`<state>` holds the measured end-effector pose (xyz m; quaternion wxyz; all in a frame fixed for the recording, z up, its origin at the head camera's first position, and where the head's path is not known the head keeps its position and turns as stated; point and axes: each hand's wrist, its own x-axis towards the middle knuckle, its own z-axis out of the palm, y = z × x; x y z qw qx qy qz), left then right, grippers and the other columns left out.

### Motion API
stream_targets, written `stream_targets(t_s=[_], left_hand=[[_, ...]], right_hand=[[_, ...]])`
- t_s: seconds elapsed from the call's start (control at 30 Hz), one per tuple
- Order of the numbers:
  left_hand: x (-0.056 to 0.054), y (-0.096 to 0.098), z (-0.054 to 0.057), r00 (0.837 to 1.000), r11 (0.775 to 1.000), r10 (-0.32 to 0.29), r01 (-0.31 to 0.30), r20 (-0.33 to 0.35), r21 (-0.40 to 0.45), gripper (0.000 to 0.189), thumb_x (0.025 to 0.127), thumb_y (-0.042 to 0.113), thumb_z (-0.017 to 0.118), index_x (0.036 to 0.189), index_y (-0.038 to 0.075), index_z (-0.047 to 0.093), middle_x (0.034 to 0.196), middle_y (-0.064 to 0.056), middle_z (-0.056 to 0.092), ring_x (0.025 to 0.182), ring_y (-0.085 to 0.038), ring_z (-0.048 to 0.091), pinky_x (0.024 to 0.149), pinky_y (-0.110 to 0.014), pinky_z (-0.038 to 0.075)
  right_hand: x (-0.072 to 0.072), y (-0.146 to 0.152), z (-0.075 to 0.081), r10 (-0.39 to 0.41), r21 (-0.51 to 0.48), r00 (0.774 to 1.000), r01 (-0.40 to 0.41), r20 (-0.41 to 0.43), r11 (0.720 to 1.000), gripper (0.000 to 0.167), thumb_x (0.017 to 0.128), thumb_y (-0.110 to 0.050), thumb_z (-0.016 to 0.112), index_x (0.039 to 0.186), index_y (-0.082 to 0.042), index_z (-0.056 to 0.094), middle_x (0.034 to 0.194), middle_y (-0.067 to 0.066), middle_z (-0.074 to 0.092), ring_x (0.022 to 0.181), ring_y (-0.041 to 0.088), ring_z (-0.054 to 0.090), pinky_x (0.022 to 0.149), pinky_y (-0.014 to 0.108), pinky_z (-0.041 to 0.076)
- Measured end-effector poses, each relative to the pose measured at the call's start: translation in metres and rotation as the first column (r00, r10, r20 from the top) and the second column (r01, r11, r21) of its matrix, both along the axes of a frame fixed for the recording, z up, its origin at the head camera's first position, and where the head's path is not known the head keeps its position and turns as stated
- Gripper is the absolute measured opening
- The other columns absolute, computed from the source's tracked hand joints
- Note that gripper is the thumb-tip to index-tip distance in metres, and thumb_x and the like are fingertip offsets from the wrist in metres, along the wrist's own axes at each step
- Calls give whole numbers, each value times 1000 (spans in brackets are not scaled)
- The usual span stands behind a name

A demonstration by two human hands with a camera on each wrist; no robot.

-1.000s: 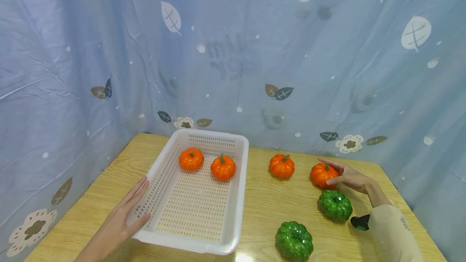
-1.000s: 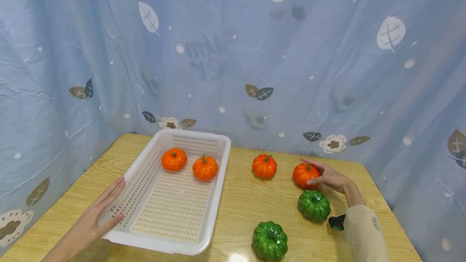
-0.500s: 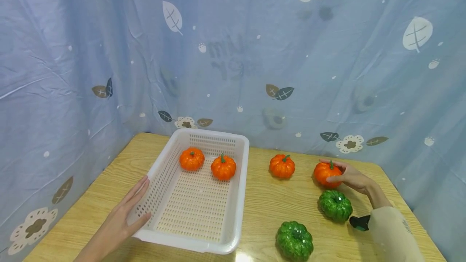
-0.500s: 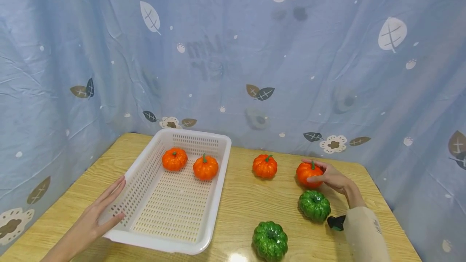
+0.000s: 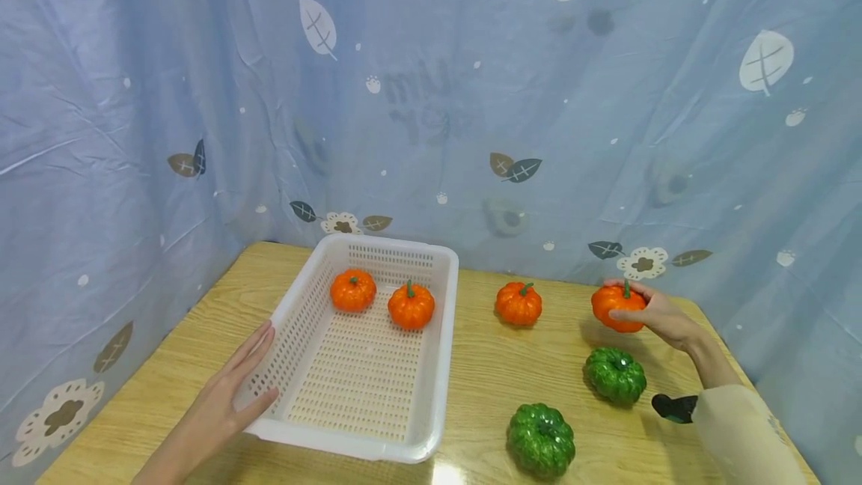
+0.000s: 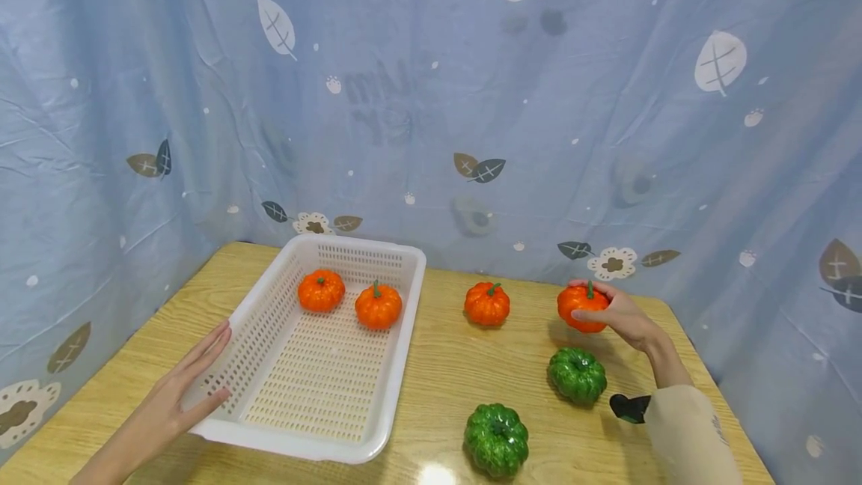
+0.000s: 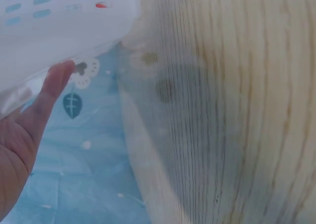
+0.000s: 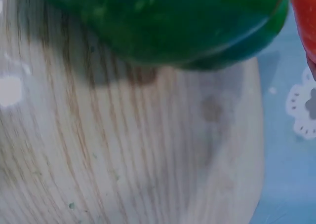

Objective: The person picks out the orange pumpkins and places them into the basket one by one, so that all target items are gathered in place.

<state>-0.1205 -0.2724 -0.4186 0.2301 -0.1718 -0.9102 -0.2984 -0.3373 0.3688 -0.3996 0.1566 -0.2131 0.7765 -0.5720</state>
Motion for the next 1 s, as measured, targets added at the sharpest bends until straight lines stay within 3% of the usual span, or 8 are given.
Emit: stream_targets(t_s=[0.27, 0.43, 0.63, 1.0], left_hand=[[3, -3, 0, 999, 1000, 14, -14, 29, 11, 81, 79, 8, 75, 148, 3, 33, 155, -12, 27, 136, 13, 9, 100, 1, 9], [1, -3, 1, 999, 1000, 16, -16, 39, 6, 81, 80, 11, 75, 148, 4, 32, 154, -16, 29, 135, 13, 8, 100, 1, 9], [1, -1, 1, 998, 1000, 18, -19, 58, 10, 79, 82, 14, 74, 148, 4, 33, 154, -14, 29, 134, 15, 8, 99, 2, 9], [1, -1, 2, 997, 999, 27, -29, 69, 20, 78, 82, 14, 74, 148, 3, 33, 154, -15, 29, 133, 16, 7, 99, 2, 8]], right_hand=[[8, -25, 21, 39, 38, 999, -38, -25, 999, 55, 97, -4, 53, 148, -6, 33, 124, -7, 52, 104, 12, 59, 82, 34, 55], [16, -41, 35, 77, 50, 995, -74, -70, 996, 55, 96, -3, 53, 147, -9, 35, 125, -4, 52, 106, 11, 59, 83, 33, 55], [27, -57, 47, 57, 71, 994, -50, -89, 996, 53, 95, -4, 56, 145, -14, 40, 125, 2, 50, 105, 13, 59, 82, 33, 55], [40, -81, 61, 65, 83, 996, -59, -69, 995, 58, 95, -6, 57, 148, -11, 33, 129, 9, 47, 106, 16, 58, 83, 36, 54]])
